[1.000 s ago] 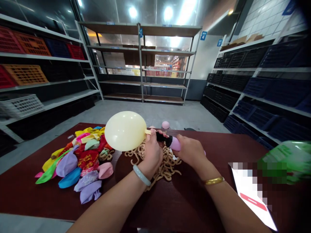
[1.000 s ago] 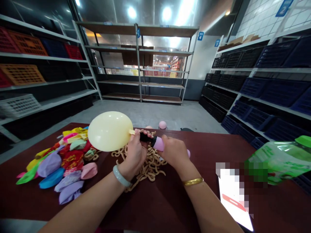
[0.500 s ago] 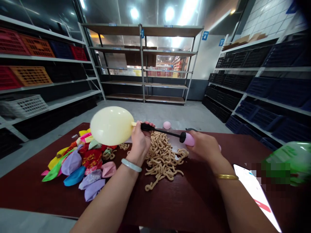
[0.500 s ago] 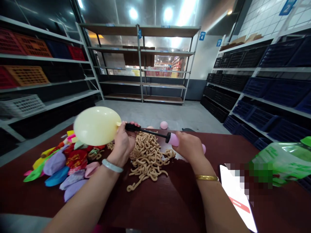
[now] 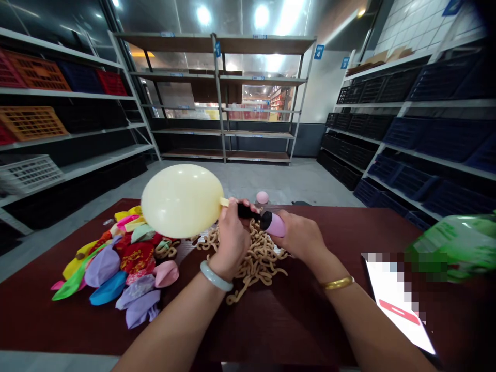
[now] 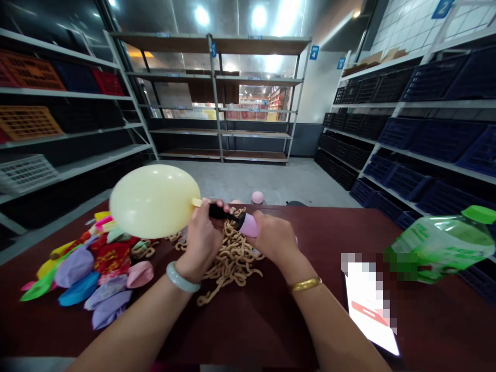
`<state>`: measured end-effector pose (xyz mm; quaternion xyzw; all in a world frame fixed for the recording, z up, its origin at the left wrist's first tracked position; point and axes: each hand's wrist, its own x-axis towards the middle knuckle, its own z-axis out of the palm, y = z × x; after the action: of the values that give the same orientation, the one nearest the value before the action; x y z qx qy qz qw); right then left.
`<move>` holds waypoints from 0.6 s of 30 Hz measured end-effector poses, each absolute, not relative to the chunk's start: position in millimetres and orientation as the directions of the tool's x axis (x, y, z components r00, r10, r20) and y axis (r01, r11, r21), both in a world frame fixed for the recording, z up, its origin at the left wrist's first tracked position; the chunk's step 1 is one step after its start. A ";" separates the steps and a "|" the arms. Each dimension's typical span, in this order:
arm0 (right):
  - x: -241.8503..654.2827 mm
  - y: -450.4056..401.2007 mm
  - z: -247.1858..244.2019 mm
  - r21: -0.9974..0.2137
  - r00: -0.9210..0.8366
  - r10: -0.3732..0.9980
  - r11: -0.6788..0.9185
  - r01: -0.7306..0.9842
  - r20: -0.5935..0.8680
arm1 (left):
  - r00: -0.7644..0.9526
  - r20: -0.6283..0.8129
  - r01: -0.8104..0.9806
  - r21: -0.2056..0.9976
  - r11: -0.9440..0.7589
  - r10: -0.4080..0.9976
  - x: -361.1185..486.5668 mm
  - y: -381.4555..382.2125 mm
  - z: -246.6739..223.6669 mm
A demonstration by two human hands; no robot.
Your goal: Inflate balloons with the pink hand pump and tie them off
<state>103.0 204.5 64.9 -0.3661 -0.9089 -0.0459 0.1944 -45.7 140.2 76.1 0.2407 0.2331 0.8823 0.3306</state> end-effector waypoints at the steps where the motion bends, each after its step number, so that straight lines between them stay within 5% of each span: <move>1: 104.2 207.2 65.1 -0.064 -0.656 0.652 0.726 0.685 0.380 | -0.682 0.279 -0.457 0.558 -0.692 0.676 -56.5 139.7 79.1; 9: 123.4 228.0 68.5 -0.031 -0.651 0.668 0.706 0.708 0.361 | -0.776 0.234 -0.416 0.509 -0.754 0.586 -116.2 136.8 87.7; 18: 109.4 211.2 64.0 -0.029 -0.667 0.656 0.720 0.693 0.353 | -0.647 0.243 -0.512 0.565 -0.648 0.723 -35.9 147.0 63.1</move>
<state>109.4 211.2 64.0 -0.3700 -0.9114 -0.0539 0.1718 -35.9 147.0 63.1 0.2303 0.2293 0.8779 0.3516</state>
